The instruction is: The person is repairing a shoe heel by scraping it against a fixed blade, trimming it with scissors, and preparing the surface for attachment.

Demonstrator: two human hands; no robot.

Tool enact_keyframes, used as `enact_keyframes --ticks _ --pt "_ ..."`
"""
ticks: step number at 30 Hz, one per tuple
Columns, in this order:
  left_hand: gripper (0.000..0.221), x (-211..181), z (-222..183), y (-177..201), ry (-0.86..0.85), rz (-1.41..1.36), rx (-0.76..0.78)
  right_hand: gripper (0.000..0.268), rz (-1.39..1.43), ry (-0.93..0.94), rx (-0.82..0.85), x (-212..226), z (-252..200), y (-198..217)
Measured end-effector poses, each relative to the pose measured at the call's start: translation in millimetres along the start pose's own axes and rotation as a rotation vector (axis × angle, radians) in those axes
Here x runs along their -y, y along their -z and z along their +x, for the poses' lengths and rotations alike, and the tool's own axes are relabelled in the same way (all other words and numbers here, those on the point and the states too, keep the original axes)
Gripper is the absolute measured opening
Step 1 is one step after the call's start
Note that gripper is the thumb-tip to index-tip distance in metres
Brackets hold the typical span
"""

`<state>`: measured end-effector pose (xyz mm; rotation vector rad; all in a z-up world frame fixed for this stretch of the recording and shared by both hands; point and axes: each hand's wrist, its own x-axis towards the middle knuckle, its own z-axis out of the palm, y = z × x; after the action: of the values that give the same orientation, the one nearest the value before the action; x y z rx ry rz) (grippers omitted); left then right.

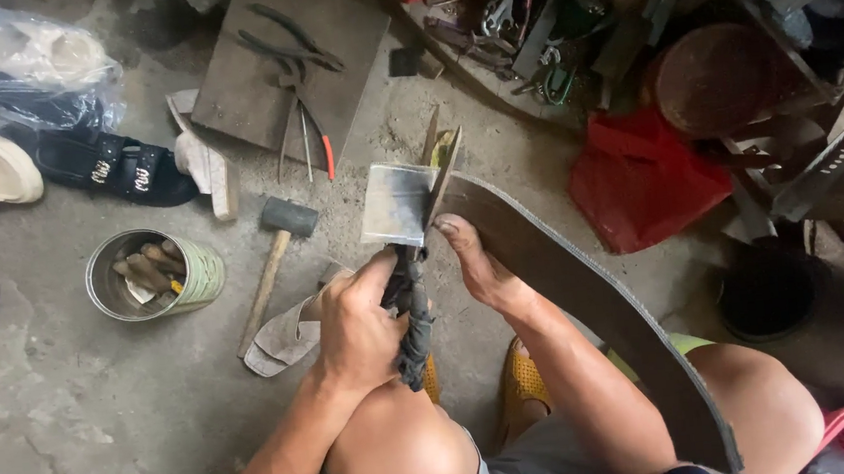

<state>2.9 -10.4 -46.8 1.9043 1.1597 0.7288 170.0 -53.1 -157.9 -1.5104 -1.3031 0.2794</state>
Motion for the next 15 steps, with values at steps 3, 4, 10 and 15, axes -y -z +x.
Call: enact_keyframes --ticks 3,4,10,15 --pt "0.033 3.8 1.8 1.9 0.038 -0.069 0.005 0.016 0.035 0.033 -0.023 35.9 23.7 -6.7" --pt "0.033 3.4 1.0 4.4 0.036 -0.067 0.004 0.016 0.037 0.035 -0.025 42.3 27.9 -8.0" --pt "0.051 4.8 -1.6 5.4 0.168 -0.17 0.16 0.022 -0.591 0.302 0.237 -17.3 -21.5 7.6" --pt "0.029 -0.9 4.7 5.6 0.035 -0.095 0.102 0.016 0.074 -0.088 0.026 -15.1 -8.6 2.8"
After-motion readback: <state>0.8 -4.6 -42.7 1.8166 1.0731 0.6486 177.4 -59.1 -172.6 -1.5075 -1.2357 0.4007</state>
